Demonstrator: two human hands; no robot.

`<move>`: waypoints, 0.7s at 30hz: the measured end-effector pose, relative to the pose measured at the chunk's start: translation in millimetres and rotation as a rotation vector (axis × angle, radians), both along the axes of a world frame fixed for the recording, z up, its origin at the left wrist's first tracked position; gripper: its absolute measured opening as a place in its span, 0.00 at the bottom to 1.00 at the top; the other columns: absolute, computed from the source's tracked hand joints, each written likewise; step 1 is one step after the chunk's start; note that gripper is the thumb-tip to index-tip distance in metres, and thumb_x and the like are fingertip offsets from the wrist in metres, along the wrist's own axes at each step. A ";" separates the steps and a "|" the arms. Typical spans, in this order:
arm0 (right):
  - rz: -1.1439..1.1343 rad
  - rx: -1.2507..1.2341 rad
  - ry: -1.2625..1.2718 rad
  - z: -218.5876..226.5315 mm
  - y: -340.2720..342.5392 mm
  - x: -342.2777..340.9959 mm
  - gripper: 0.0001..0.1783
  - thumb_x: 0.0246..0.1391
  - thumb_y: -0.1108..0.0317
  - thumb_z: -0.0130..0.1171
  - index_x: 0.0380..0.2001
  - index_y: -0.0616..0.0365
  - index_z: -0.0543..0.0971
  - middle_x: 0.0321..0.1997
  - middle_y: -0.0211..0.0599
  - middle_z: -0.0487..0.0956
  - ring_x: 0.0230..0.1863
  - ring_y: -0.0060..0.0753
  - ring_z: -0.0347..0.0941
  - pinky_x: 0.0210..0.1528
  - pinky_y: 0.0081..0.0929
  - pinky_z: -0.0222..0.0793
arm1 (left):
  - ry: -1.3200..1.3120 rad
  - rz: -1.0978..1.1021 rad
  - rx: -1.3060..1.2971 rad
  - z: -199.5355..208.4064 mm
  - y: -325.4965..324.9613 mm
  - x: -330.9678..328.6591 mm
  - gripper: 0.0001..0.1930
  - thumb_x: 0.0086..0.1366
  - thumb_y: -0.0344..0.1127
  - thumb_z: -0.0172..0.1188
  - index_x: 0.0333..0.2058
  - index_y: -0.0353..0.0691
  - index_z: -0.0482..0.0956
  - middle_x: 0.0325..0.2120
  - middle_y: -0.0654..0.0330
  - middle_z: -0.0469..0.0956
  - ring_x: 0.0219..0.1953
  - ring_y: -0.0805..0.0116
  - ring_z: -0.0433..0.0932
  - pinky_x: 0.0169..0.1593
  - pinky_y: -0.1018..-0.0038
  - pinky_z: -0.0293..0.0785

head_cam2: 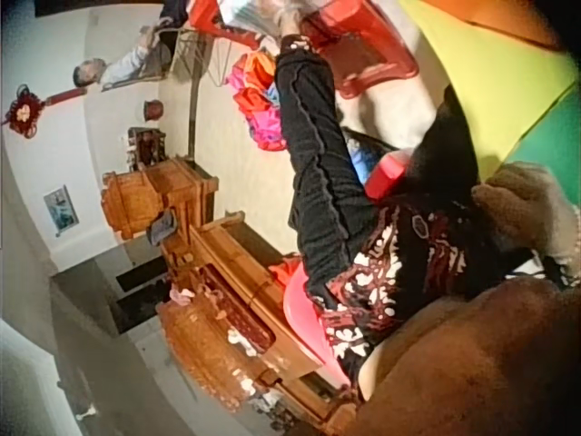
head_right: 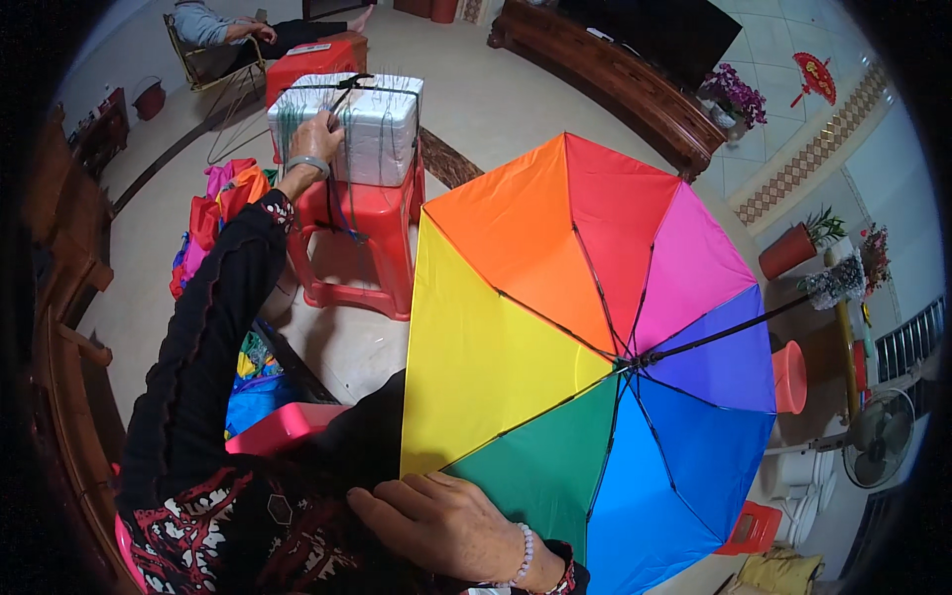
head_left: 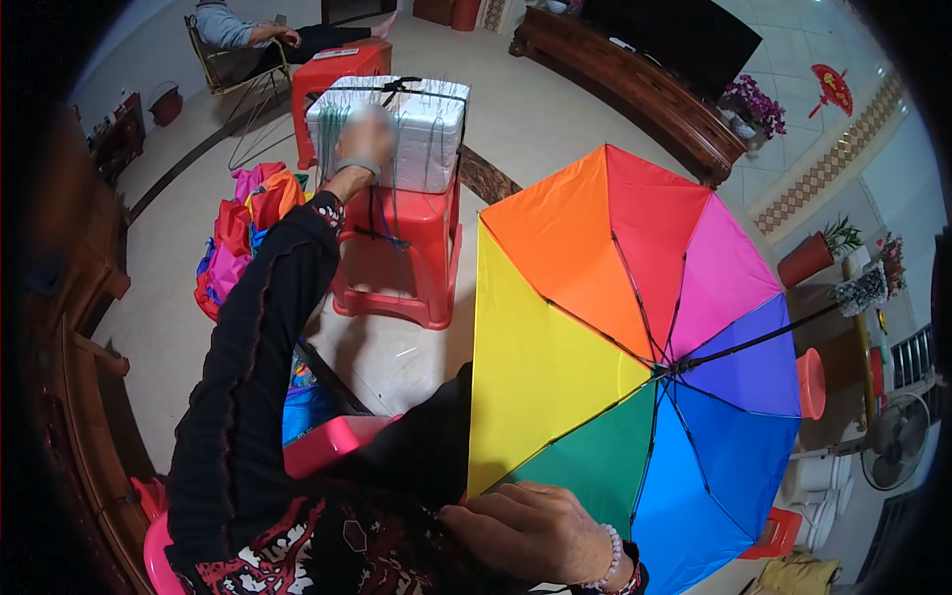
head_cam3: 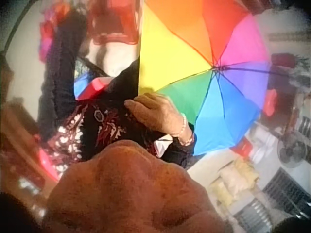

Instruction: The recorder is repairing or assembling a multi-colored umbrella by sewing the fabric canopy to the metal frame ribs using a needle and thread.

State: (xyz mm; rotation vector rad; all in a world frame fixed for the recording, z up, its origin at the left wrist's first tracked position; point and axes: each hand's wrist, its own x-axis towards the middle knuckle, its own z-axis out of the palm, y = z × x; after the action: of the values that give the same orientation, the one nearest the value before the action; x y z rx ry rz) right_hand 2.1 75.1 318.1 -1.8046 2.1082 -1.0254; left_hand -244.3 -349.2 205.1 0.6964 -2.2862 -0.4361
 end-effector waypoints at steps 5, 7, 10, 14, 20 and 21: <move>-0.004 -0.031 -0.019 -25.6 0.3 -0.8 0.21 0.38 0.73 0.58 0.42 0.60 0.75 0.27 0.31 0.72 0.23 0.28 0.68 0.24 0.23 0.67 | -0.107 0.025 -0.027 -1.9 2.7 5.3 0.13 0.51 0.40 0.57 0.34 0.41 0.77 0.31 0.47 0.78 0.36 0.46 0.76 0.40 0.58 0.72; -0.022 0.000 -0.028 -25.6 0.0 0.4 0.21 0.38 0.73 0.59 0.41 0.60 0.75 0.27 0.31 0.72 0.23 0.27 0.69 0.25 0.23 0.67 | -0.084 0.054 0.027 -1.4 7.7 6.2 0.14 0.51 0.41 0.57 0.34 0.41 0.78 0.31 0.47 0.78 0.36 0.47 0.76 0.40 0.59 0.73; -0.034 0.032 -0.039 -26.1 -0.7 -0.2 0.20 0.38 0.73 0.59 0.40 0.59 0.75 0.27 0.30 0.72 0.23 0.27 0.69 0.25 0.23 0.67 | -0.048 -0.116 0.113 -9.8 6.2 12.7 0.14 0.51 0.41 0.58 0.35 0.40 0.78 0.32 0.46 0.77 0.36 0.47 0.76 0.39 0.61 0.73; -0.037 0.046 -0.047 -30.9 -0.9 -4.4 0.19 0.38 0.73 0.58 0.40 0.60 0.75 0.26 0.31 0.71 0.24 0.28 0.69 0.25 0.23 0.67 | 0.081 -0.639 0.098 -26.8 25.2 37.2 0.14 0.51 0.41 0.61 0.34 0.38 0.78 0.26 0.47 0.77 0.31 0.55 0.78 0.35 0.67 0.73; -0.094 0.054 -0.052 -29.0 -3.3 -8.6 0.15 0.39 0.75 0.60 0.36 0.57 0.77 0.25 0.31 0.74 0.24 0.31 0.71 0.25 0.24 0.68 | -0.567 -0.837 -0.161 -13.3 42.8 77.1 0.14 0.52 0.42 0.60 0.27 0.33 0.76 0.20 0.47 0.75 0.23 0.55 0.76 0.29 0.64 0.70; -0.098 0.056 -0.054 -28.8 -3.3 -8.6 0.15 0.39 0.75 0.60 0.36 0.57 0.77 0.25 0.31 0.74 0.24 0.31 0.71 0.25 0.24 0.68 | -0.656 -0.793 -0.202 -12.1 43.2 78.6 0.15 0.53 0.42 0.59 0.26 0.32 0.76 0.19 0.47 0.75 0.22 0.52 0.75 0.28 0.63 0.70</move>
State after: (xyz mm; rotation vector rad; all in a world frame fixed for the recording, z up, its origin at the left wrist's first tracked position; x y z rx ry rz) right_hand -6.5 71.8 289.3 -1.6441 2.1894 -1.0156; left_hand -165.7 -306.0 193.0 -0.2614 -3.1366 -0.3428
